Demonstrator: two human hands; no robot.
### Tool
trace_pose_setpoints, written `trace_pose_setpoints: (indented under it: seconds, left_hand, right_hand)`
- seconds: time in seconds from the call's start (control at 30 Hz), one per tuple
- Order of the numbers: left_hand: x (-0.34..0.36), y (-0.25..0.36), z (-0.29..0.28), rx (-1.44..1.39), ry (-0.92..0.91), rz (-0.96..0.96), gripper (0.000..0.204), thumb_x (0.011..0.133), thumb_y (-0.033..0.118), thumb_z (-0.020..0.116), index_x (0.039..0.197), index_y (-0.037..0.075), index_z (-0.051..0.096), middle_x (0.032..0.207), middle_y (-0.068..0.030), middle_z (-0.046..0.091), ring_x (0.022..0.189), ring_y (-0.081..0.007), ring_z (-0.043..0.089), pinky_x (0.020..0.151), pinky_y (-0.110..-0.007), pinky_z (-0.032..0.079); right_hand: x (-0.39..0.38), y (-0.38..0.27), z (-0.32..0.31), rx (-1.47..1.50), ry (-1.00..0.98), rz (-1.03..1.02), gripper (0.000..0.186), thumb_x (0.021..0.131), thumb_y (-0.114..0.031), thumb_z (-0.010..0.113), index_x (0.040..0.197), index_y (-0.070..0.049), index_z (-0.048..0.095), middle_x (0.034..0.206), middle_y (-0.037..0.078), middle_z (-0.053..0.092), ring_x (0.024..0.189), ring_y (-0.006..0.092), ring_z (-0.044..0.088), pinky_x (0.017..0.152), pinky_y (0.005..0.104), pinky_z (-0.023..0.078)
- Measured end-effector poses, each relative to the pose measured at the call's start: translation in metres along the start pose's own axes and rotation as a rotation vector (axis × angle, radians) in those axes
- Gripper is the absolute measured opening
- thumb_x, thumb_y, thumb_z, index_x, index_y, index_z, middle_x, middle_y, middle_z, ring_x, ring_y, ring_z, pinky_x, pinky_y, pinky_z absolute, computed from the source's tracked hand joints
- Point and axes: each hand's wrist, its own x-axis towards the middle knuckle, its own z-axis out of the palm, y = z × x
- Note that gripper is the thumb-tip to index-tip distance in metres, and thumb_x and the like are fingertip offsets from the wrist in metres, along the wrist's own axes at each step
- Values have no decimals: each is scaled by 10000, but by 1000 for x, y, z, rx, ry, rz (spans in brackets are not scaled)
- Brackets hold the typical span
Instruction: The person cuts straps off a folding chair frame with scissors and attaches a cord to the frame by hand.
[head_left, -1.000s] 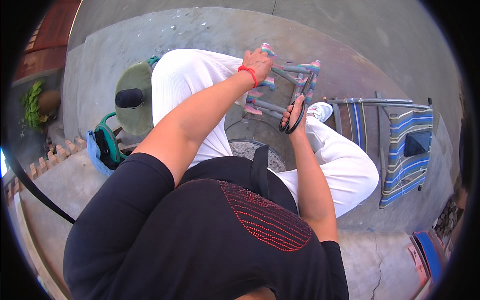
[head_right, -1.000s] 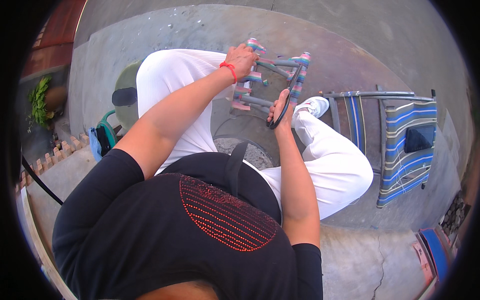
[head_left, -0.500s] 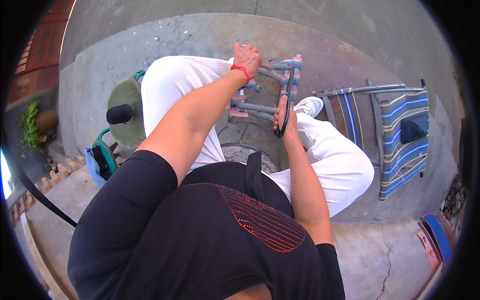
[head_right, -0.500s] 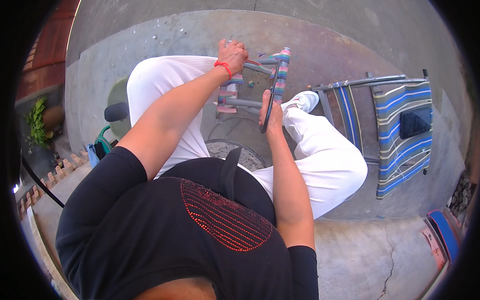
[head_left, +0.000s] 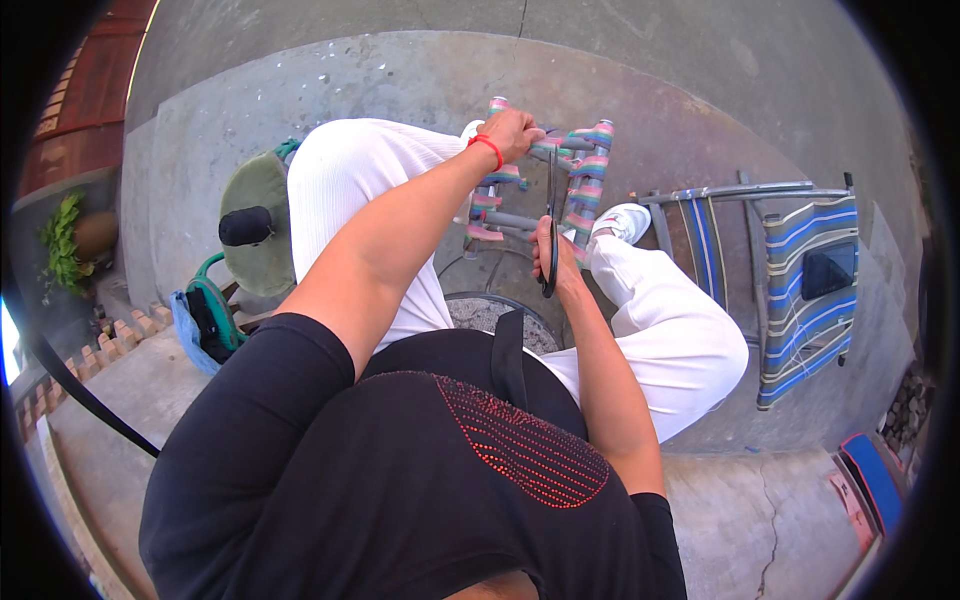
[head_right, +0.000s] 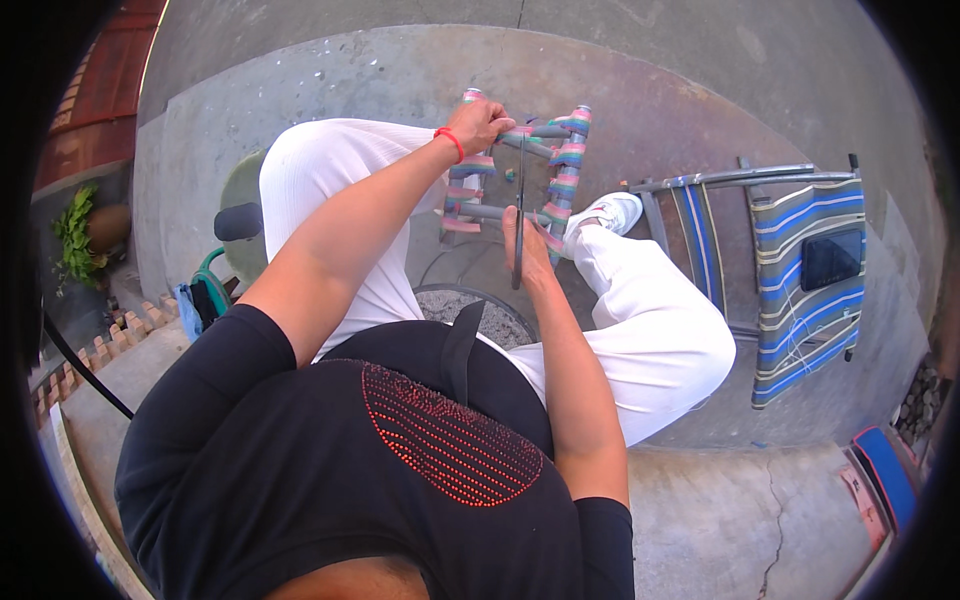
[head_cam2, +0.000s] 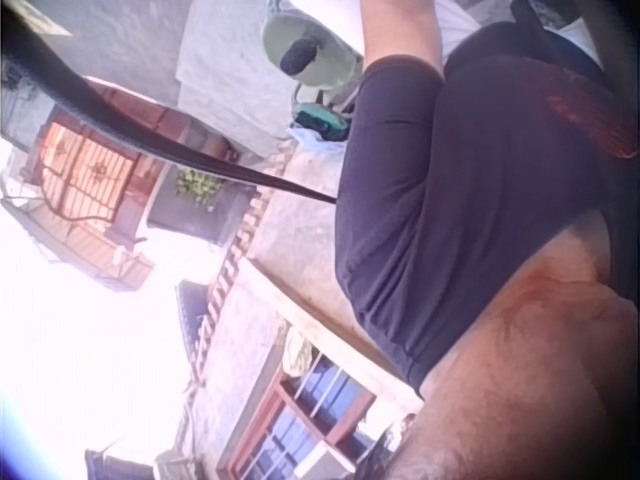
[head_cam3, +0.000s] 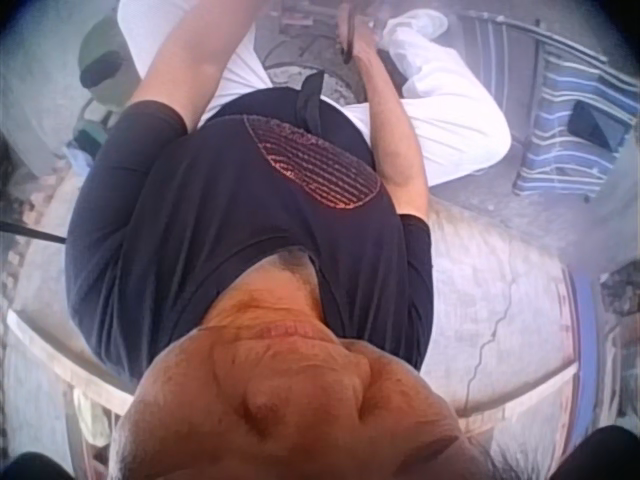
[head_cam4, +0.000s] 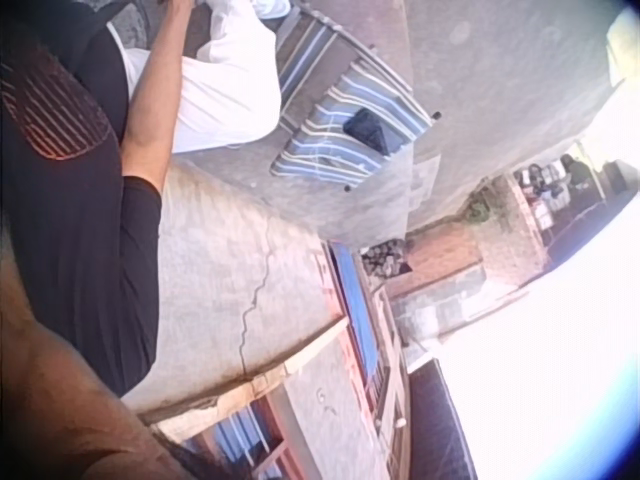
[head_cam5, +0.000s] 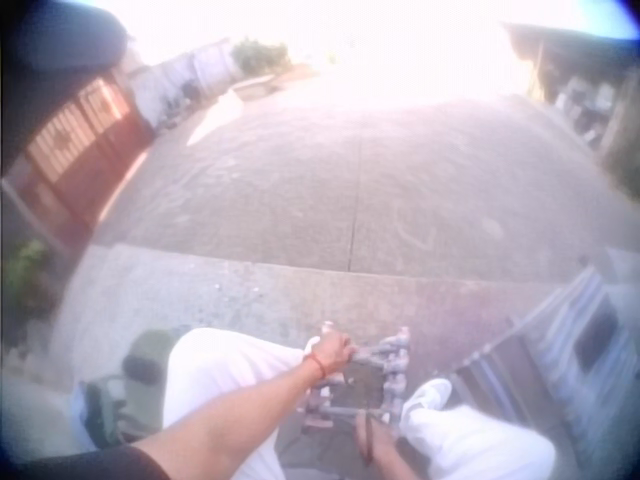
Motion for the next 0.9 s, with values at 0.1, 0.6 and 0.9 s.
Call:
trace_pose_setpoints:
  seconds: [0.1,0.6,0.9]
  left_hand:
    - [-8,8,-3,36,-116,-13,216,765,269,591,794,59,633,658,-72,618,643,-194,584,601,-314,442]
    - [-8,5,-4,62,-161,25,184,751,247,547,780,101,654,633,8,628,623,-132,588,606,-285,452]
    - [-11,8,-4,74,-187,-6,191,769,259,544,815,114,659,634,13,631,631,-111,591,595,-280,448]
  right_hand:
    - [1,-5,-3,-20,26,6,686,770,-679,310,807,-17,485,599,6,399,490,97,417,425,240,390]
    - [10,-22,2,-38,14,121,803,730,-748,175,770,-3,473,578,74,449,471,181,492,432,311,385]
    - [14,-21,3,31,16,144,825,711,-763,210,774,8,494,562,43,424,457,163,464,414,289,382]
